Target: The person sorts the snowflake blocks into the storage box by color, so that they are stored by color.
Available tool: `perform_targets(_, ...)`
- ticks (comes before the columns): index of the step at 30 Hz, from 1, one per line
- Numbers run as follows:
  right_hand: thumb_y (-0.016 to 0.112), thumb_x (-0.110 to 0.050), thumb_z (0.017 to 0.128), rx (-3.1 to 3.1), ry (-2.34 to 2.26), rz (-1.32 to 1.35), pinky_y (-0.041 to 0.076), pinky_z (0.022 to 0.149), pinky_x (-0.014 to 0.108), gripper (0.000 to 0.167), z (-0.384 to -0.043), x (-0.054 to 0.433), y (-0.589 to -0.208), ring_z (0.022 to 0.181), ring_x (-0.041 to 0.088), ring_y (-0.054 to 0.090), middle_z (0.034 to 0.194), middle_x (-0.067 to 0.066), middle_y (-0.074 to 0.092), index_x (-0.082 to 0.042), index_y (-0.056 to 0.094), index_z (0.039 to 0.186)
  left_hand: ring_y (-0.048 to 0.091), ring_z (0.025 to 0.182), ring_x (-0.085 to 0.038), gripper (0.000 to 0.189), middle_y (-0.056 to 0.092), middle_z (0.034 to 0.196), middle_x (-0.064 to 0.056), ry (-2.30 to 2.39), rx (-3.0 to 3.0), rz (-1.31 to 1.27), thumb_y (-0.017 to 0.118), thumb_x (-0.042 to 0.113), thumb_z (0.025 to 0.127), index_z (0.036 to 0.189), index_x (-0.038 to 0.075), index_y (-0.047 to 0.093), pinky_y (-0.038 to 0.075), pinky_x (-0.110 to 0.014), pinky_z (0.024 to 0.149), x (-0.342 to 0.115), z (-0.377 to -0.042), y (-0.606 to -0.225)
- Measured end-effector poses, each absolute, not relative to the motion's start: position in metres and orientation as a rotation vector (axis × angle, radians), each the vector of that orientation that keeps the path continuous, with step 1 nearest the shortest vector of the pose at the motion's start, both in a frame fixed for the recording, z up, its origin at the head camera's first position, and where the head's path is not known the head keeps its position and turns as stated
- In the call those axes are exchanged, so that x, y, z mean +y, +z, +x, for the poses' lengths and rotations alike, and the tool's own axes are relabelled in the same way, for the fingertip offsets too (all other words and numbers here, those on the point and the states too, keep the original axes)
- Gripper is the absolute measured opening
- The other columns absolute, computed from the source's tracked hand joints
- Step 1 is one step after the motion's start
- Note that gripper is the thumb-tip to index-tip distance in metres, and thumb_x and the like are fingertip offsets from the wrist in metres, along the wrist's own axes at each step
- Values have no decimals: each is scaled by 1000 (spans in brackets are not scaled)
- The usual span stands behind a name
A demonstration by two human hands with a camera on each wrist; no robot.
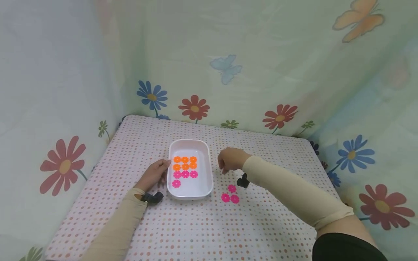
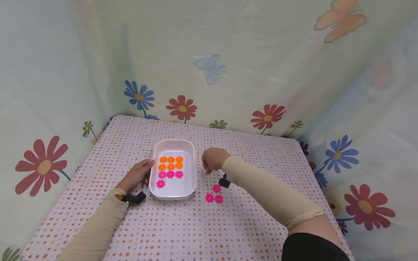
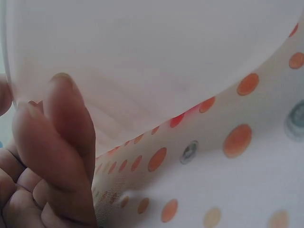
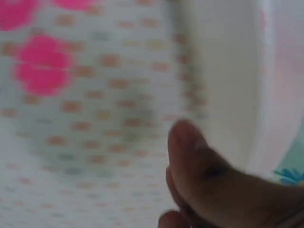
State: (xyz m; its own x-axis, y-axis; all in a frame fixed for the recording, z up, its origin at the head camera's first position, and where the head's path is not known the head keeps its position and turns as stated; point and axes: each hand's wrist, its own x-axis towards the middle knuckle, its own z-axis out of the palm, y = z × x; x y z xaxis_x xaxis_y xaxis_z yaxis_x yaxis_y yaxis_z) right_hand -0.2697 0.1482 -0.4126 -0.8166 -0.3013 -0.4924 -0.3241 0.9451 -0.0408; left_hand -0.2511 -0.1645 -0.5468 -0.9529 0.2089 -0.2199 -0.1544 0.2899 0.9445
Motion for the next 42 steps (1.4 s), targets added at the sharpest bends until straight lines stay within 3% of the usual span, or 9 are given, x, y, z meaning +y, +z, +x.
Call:
perform_targets(5,91,-15,79,2473,-19,-424,55,78,37,23,-253,186,-450,84,15,63,89,-6,68,-24,72,88,57,64,-19,52,58,79,-5,1710,2270,32,50,61,104,112,11,60,47,-28,54,-170,-250,-547)
perform_targets(11,91,-11,77,2535,-107,-417,50,77,34,29,-243,205,-474,80,15,60,82,-6,66,-26,66,84,57,64,-18,54,59,80,-4,1720,2240,31,51,63,103,114,11,60,47,-27,56,-167,-253,-549)
perform_targets(19,94,-19,75,2599,-90,-390,53,79,34,29,-240,205,-472,82,13,61,84,-10,66,-27,67,84,56,64,-19,55,59,80,-4,1705,2293,29,50,65,103,110,11,61,47,-27,57,-164,-252,-547)
perform_targets(23,92,-19,77,2615,-66,-411,54,73,32,25,-247,200,-456,77,12,63,82,-9,67,-24,68,83,57,64,-18,55,59,80,-4,1728,2251,25,51,65,103,111,11,60,48,-27,56,-162,-252,-547)
perform_targets(26,87,-15,84,2609,-104,-441,56,68,29,17,-260,183,-425,75,15,67,82,-6,71,-21,71,85,57,65,-19,55,59,81,-4,1716,2258,36,51,65,103,112,11,60,48,-27,57,-164,-252,-547)
perform_targets(31,83,-16,91,2600,-231,-498,60,75,30,9,-283,117,-383,86,20,74,92,-5,74,-21,77,96,57,64,-19,53,59,80,-5,1694,2299,16,51,63,104,112,11,60,47,-28,56,-170,-250,-549)
perform_targets(36,87,-26,87,2492,-173,-632,59,76,27,11,-294,57,-403,80,15,72,88,-5,73,-21,77,90,56,63,-19,55,58,80,-4,1733,2241,2,53,64,102,111,11,60,46,-28,53,-171,-250,-553)
perform_targets(42,87,-28,87,2414,55,-731,53,74,25,18,-296,28,-439,74,10,63,80,-7,70,-23,73,79,56,63,-18,54,58,79,-4,1761,2234,43,54,65,101,112,12,61,46,-27,54,-166,-253,-553)
